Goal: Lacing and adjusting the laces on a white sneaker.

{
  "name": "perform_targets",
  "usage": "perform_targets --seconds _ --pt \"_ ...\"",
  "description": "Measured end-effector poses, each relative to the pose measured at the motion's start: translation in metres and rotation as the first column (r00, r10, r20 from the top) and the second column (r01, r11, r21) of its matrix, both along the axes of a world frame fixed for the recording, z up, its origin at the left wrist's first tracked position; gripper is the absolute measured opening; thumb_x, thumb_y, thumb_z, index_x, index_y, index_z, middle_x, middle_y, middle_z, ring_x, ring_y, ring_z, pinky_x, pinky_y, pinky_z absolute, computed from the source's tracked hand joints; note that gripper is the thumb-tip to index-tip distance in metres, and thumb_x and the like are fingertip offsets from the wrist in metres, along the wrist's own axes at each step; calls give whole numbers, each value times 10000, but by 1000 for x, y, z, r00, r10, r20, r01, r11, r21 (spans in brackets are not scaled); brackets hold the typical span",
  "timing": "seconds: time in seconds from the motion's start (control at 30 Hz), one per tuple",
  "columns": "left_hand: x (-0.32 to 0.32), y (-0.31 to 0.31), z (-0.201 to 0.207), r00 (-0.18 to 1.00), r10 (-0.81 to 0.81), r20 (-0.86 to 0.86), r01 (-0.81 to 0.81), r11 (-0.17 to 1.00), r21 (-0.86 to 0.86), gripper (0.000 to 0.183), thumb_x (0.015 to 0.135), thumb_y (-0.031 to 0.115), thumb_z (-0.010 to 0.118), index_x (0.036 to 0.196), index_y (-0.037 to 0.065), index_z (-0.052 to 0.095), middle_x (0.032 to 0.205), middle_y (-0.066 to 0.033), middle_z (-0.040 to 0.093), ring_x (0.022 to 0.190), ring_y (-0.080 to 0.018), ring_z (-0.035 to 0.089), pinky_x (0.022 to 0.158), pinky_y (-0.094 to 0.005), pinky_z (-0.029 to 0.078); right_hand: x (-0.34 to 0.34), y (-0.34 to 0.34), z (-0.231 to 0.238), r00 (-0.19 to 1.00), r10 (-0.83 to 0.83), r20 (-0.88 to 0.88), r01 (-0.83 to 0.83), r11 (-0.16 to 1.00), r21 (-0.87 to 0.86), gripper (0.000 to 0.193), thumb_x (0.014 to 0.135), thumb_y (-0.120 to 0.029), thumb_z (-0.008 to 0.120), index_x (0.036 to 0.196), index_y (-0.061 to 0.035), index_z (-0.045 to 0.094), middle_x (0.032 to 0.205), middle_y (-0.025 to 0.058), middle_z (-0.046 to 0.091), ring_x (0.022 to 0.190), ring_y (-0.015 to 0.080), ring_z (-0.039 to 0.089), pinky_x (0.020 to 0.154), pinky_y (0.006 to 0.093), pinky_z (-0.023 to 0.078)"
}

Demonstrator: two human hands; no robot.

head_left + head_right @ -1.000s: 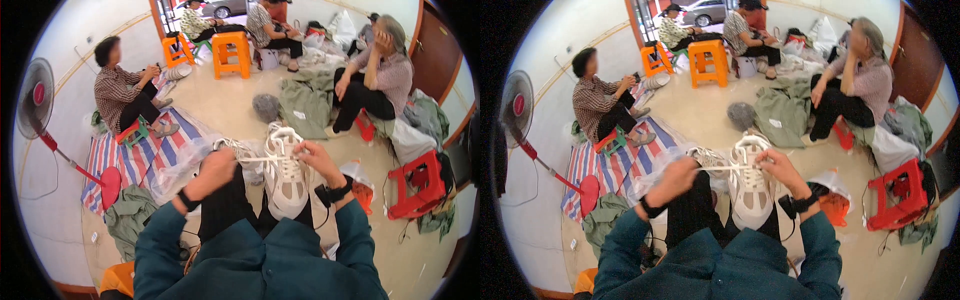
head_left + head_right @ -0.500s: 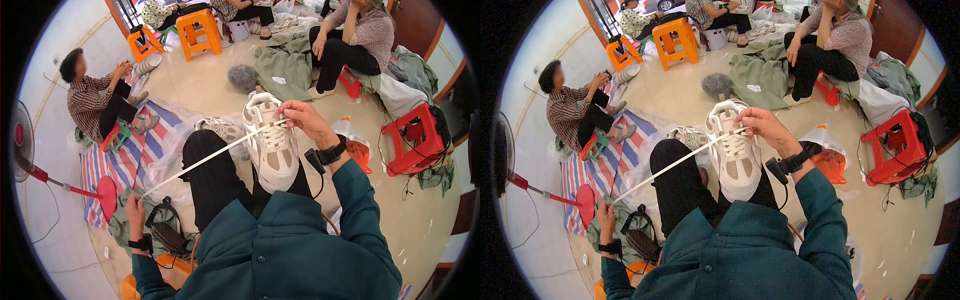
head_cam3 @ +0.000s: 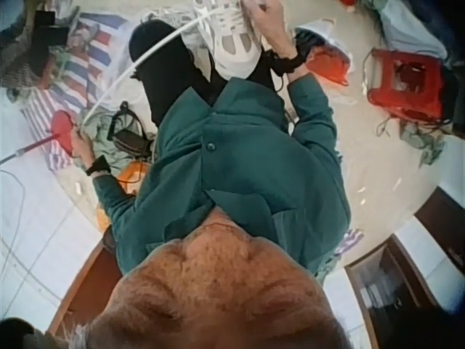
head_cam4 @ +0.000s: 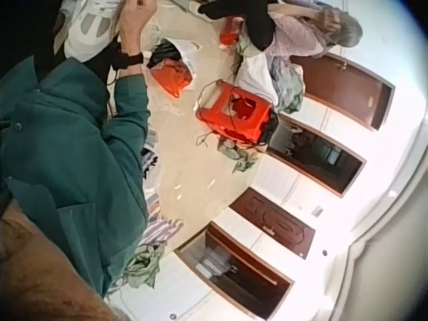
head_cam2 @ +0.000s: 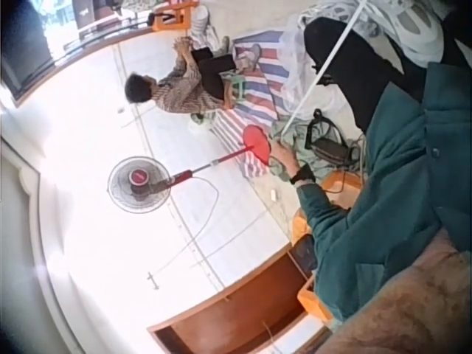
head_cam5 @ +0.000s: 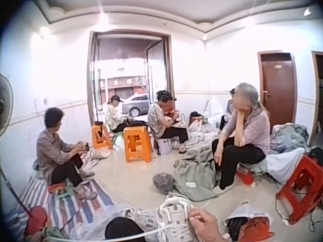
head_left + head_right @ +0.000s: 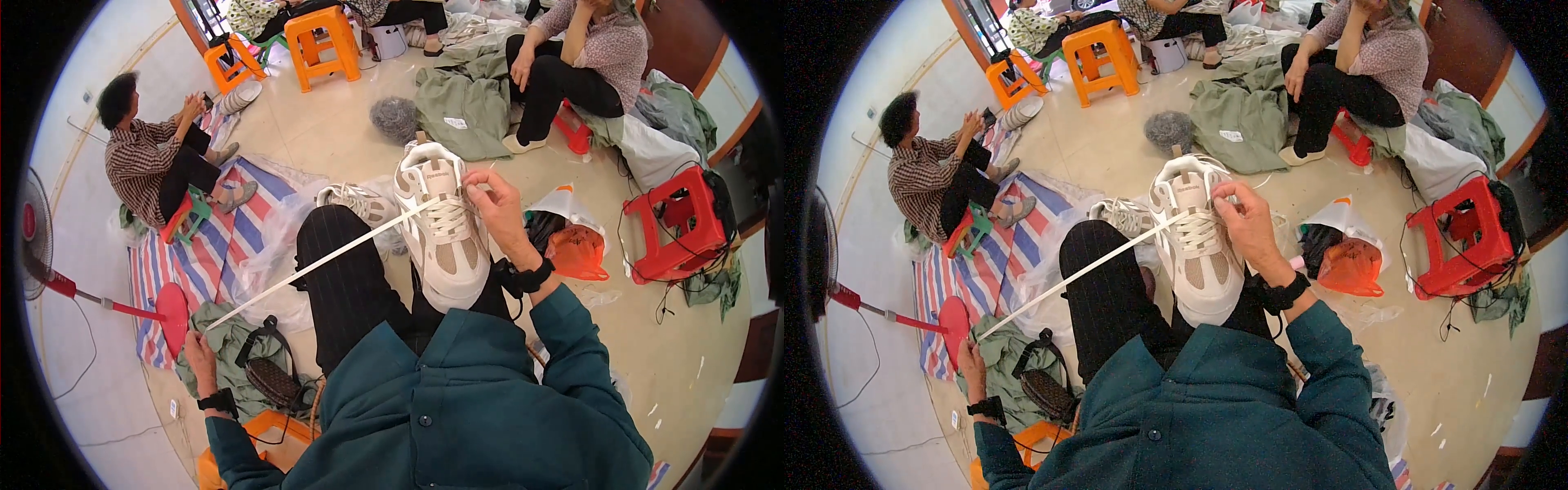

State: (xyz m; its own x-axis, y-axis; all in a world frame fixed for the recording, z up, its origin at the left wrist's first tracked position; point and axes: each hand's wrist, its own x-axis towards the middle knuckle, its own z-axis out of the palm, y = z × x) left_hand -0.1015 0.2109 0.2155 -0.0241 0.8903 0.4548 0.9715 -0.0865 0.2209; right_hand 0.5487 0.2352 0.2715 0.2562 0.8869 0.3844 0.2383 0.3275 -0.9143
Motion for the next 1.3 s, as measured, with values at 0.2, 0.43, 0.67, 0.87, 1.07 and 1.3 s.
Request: perform_targets --seconds 0.2,0.43,0.67,0.87,1.07,1.3 --pt "2 13 -38 999 14 44 -14 1000 -11 86 809 67 565 828 12 502 686 -166 514 641 -341 532 593 -401 417 0 -10 -9 972 -67 223 70 998 -6 88 845 -78 581 902 -12 570 901 72 554 819 179 551 688 288 451" --pt "114 17 -48 971 -195 139 226 938 -263 115 776 67 584 868 10 546 760 -174 578 671 -332 593 612 -407 457 2 -18 -16 951 -85 298 94 995 -14 113 826 -77 603 845 4 526 839 95 514 741 205 533 646 292 446" --pt "248 5 59 802 -448 395 520 849 -93 152 787 -10 589 934 22 569 839 -149 595 734 -287 622 668 -353 484 -4 -33 -2 991 20 135 1 988 -157 114 847 -84 582 877 3 515 713 84 568 628 201 554 603 294 438" --pt "338 -6 117 561 -717 413 789 614 -5 275 755 -31 622 1020 31 581 1047 -129 603 877 -252 613 758 -310 495 -32 -79 33 927 161 337 -112 981 -160 124 854 -94 572 951 -21 551 705 116 601 612 247 605 556 338 454" --pt "411 -21 133 198 -895 399 965 250 82 437 706 -71 573 1129 36 560 1210 -169 547 1102 -341 547 917 -388 463 -59 -122 58 689 282 667 -421 906 51 144 830 -89 602 967 -56 575 723 132 612 651 318 611 556 392 467" --pt "395 -50 120 66 -846 529 997 77 0 352 803 67 629 1148 63 558 814 -134 580 713 -317 585 603 -385 473 -35 -154 72 810 522 266 -504 852 -137 137 821 -28 616 957 -38 602 686 106 602 596 225 604 531 303 455"
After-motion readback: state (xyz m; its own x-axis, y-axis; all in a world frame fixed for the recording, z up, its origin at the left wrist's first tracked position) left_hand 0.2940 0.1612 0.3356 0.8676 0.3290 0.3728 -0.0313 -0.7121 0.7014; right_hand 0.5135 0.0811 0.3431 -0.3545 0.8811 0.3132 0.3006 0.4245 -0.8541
